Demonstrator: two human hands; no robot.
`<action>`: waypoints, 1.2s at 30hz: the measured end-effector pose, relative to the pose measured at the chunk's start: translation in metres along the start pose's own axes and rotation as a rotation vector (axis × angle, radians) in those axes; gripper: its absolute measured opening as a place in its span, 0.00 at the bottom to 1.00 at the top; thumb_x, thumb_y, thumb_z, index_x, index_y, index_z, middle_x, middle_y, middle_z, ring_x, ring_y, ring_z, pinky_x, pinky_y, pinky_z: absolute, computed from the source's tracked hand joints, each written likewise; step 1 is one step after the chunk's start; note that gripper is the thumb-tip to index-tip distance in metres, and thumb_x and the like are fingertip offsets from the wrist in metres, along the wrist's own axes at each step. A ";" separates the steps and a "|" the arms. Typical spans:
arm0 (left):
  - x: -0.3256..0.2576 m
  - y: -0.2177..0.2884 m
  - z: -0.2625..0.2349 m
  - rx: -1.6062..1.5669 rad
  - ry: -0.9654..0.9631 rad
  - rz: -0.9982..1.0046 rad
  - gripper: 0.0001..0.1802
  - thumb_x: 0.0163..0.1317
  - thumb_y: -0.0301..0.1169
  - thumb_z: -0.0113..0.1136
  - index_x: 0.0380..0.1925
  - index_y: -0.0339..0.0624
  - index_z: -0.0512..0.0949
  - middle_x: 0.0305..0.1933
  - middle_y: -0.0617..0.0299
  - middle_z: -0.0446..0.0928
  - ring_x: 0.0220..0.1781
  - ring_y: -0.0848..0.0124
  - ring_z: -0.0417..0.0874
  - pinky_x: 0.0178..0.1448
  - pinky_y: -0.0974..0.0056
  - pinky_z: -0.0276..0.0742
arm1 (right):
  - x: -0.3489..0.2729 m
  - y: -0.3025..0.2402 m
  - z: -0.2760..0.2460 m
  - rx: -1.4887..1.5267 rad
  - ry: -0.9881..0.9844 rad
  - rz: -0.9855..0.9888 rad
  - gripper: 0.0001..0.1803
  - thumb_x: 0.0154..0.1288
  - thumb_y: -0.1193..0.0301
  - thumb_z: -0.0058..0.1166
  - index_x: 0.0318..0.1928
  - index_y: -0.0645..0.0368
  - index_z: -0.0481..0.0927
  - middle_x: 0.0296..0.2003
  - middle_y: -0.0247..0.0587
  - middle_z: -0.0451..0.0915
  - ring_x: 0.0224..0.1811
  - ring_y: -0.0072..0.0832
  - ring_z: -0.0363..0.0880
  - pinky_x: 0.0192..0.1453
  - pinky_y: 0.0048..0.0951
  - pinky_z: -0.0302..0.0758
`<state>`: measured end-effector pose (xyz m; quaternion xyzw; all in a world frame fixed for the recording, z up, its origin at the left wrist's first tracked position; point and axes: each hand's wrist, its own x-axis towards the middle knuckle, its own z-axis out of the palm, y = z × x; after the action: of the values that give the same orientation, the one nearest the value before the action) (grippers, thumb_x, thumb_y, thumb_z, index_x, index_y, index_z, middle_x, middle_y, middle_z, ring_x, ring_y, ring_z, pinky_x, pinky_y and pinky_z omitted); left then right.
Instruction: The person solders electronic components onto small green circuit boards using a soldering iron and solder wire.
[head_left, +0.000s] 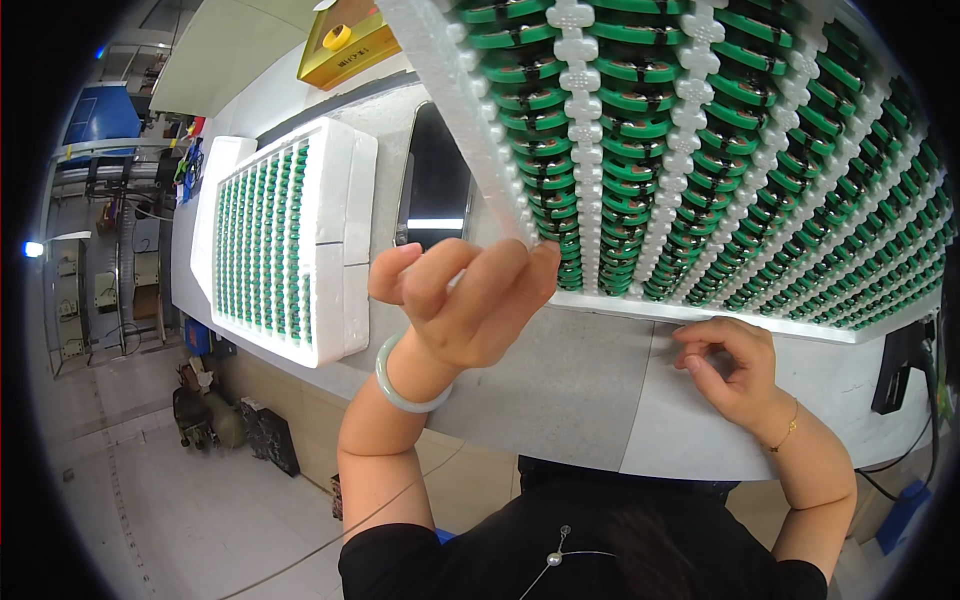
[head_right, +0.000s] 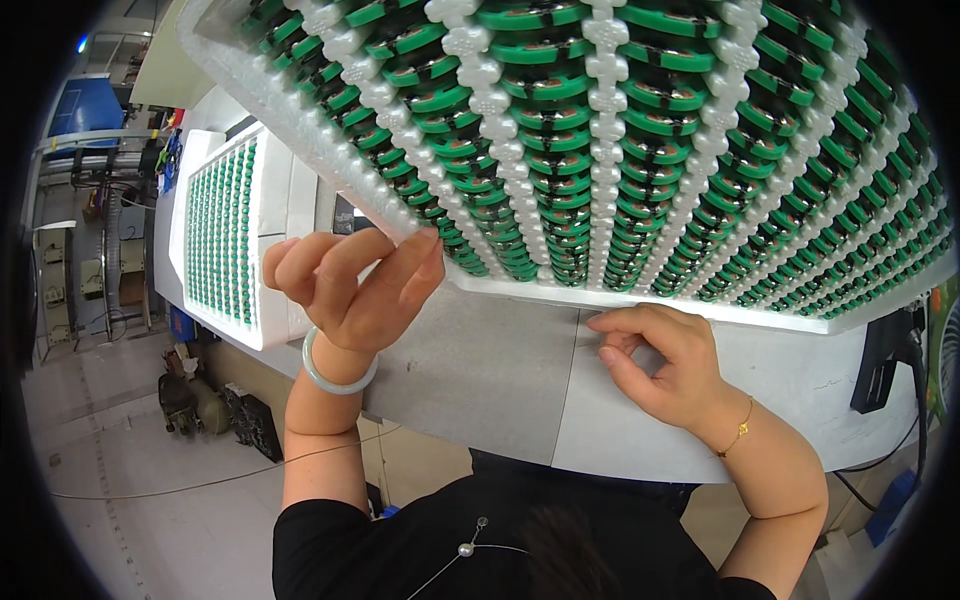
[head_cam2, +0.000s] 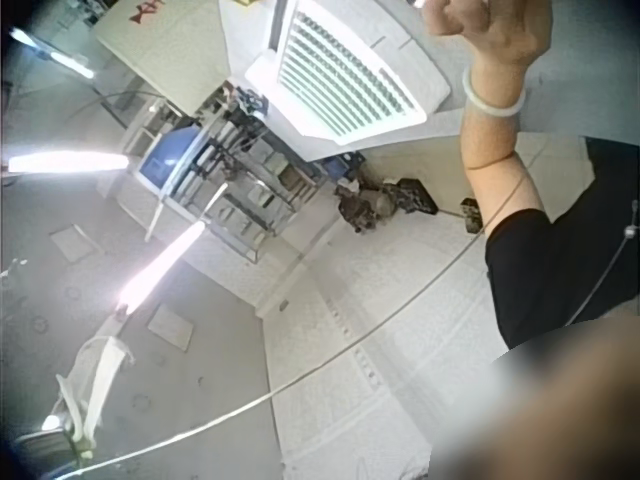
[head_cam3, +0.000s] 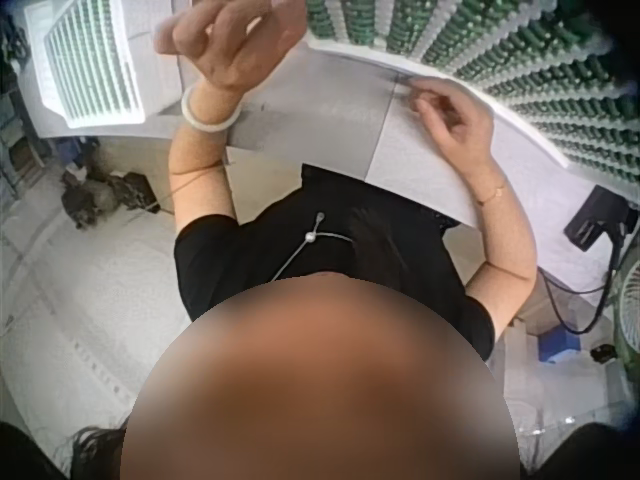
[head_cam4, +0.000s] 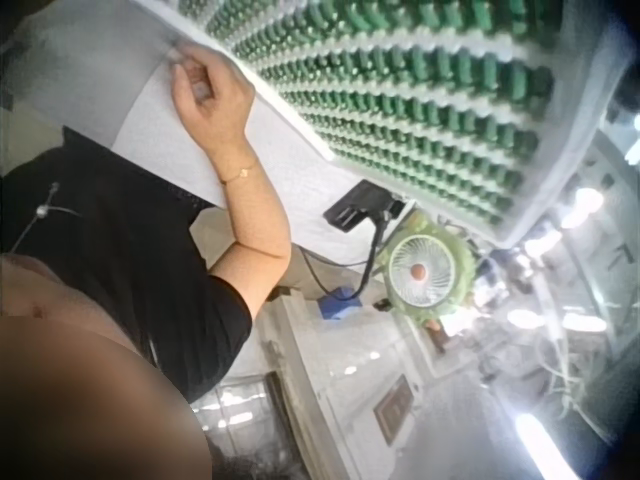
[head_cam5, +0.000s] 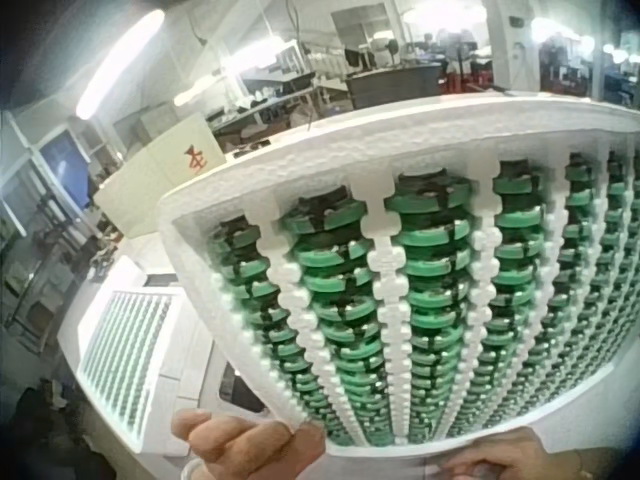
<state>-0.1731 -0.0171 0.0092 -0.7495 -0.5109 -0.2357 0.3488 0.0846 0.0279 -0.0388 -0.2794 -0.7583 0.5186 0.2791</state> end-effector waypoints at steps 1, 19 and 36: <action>-0.001 -0.002 -0.002 0.003 -0.001 0.000 0.13 0.31 0.32 0.68 0.23 0.59 0.80 0.29 0.76 0.62 0.37 0.74 0.59 0.44 0.66 0.53 | 0.000 0.000 0.000 -0.001 0.001 -0.003 0.10 0.47 0.79 0.53 0.34 0.63 0.77 0.26 0.39 0.78 0.22 0.23 0.76 0.28 0.20 0.73; -0.021 0.037 -0.011 -0.089 0.254 0.439 0.08 0.50 0.42 0.55 0.33 0.71 0.75 0.34 0.79 0.54 0.38 0.85 0.56 0.52 0.65 0.49 | -0.006 -0.025 0.012 0.607 -0.247 0.303 0.26 0.44 0.74 0.65 0.45 0.66 0.72 0.36 0.41 0.78 0.36 0.25 0.78 0.40 0.24 0.76; -0.016 0.055 -0.013 -0.442 0.072 0.387 0.13 0.46 0.45 0.61 0.35 0.66 0.77 0.31 0.79 0.60 0.35 0.81 0.62 0.45 0.65 0.53 | -0.011 -0.022 0.007 0.612 -0.330 0.185 0.08 0.61 0.75 0.46 0.39 0.66 0.73 0.30 0.41 0.78 0.32 0.24 0.78 0.38 0.22 0.75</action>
<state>-0.1281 -0.0492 -0.0093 -0.8819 -0.2819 -0.2969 0.2336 0.0844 0.0093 -0.0212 -0.1628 -0.5741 0.7829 0.1757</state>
